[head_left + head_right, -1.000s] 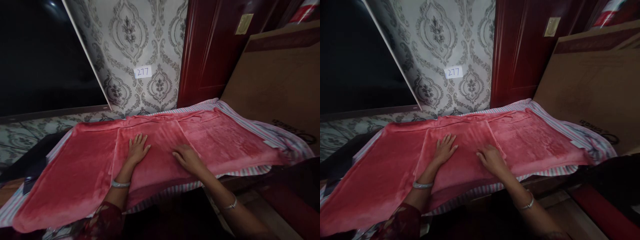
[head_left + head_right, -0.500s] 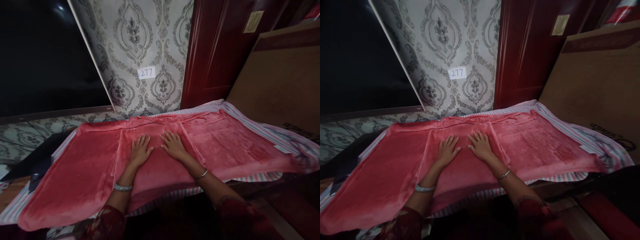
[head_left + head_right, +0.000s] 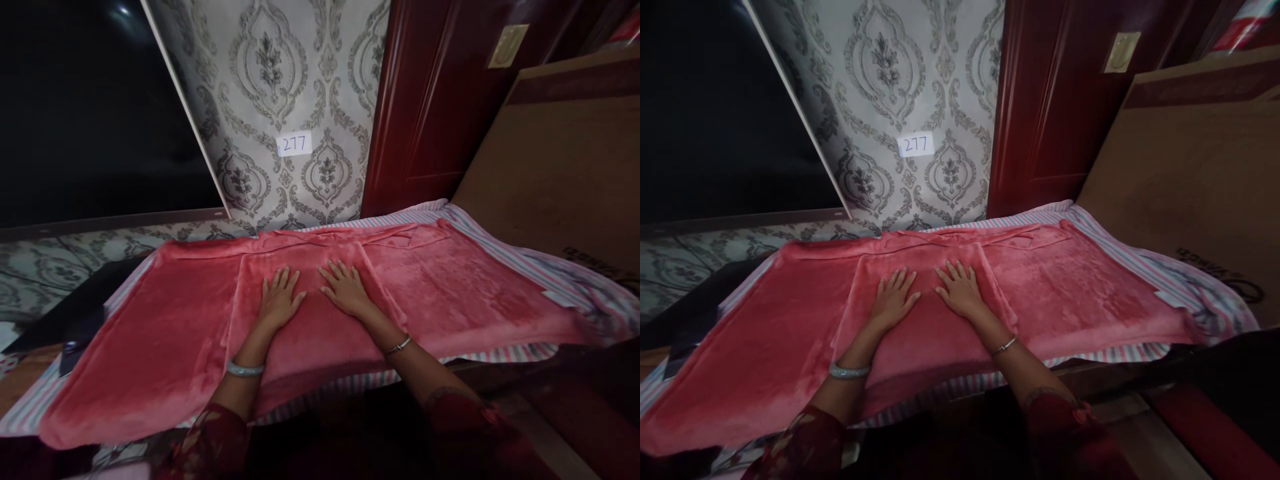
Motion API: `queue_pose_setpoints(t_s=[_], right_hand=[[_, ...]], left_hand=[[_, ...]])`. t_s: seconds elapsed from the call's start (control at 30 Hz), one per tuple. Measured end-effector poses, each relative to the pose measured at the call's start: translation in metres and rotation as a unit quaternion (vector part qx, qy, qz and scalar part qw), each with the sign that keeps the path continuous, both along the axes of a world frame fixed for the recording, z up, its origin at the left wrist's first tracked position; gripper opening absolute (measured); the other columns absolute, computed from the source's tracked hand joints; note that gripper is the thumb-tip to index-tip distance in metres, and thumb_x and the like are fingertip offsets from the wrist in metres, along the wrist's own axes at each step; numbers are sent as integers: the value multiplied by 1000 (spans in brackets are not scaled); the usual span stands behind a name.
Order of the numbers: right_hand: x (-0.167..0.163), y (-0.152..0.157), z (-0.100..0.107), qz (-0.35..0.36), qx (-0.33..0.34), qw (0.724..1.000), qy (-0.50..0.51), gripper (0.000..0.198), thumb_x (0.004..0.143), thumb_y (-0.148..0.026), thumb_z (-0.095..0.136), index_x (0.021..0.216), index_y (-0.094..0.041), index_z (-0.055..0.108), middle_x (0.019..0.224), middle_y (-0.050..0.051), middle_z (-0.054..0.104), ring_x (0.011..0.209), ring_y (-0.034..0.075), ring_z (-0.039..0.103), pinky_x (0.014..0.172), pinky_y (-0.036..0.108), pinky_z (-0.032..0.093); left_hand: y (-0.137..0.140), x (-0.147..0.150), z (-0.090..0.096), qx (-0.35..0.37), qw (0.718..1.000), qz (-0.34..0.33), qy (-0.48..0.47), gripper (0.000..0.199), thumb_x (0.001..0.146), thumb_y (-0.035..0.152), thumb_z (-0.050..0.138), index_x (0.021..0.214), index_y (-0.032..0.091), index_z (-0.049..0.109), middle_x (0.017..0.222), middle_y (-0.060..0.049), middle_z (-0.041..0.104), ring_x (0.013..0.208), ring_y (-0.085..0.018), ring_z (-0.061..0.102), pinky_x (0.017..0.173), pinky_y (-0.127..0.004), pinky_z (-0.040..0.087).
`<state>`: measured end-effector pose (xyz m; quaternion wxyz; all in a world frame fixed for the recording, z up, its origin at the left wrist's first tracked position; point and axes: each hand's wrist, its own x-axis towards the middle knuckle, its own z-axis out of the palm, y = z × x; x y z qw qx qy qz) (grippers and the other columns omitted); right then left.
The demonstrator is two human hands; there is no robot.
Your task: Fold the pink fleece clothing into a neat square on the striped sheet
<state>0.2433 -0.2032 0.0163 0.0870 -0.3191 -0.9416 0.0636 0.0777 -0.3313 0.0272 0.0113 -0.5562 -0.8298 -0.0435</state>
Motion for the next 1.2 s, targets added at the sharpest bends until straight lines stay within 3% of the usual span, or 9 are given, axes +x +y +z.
queue_pose_setpoints(t_s=[0.3, 0.67, 1.0, 1.1, 1.2], right_hand=[[1, 0, -4, 0, 10, 1000, -2, 59, 105, -52, 33, 159, -30, 35, 169, 7, 24, 156, 29, 16, 123, 57, 14], [1, 0, -6, 0, 14, 1000, -6, 59, 105, -50, 33, 160, -30, 32, 169, 6, 22, 156, 31, 16, 123, 58, 15], [2, 0, -5, -1, 9, 1000, -8, 59, 105, -51, 32, 160, -30, 32, 169, 7, 22, 156, 30, 15, 123, 58, 15], [2, 0, -4, -1, 6, 1000, -8, 59, 105, -51, 33, 160, -30, 32, 169, 7, 22, 156, 30, 15, 123, 57, 14], [2, 0, -5, 0, 5, 1000, -6, 59, 105, -50, 33, 160, -29, 32, 169, 7, 21, 156, 30, 16, 123, 57, 14]], left_hand=[[-47, 29, -8, 0, 1000, -5, -20, 62, 101, 53, 39, 158, 30, 33, 168, -8, 25, 156, -33, 17, 124, -63, 16], [-97, 46, -35, 84, 994, -44, 51, 59, 100, 45, 44, 156, 28, 40, 164, -11, 36, 151, -36, 32, 119, -62, 29], [-134, 66, -65, 162, 979, -51, 108, 57, 97, 35, 47, 153, 24, 45, 162, -12, 39, 152, -34, 31, 121, -58, 26], [-144, 66, -60, 205, 972, -70, 86, 52, 97, 33, 47, 148, 22, 52, 157, -12, 48, 146, -33, 40, 116, -55, 36], [-147, 57, -39, 243, 966, -84, -6, 39, 100, 34, 43, 129, 23, 67, 135, -9, 68, 125, -25, 61, 105, -44, 50]])
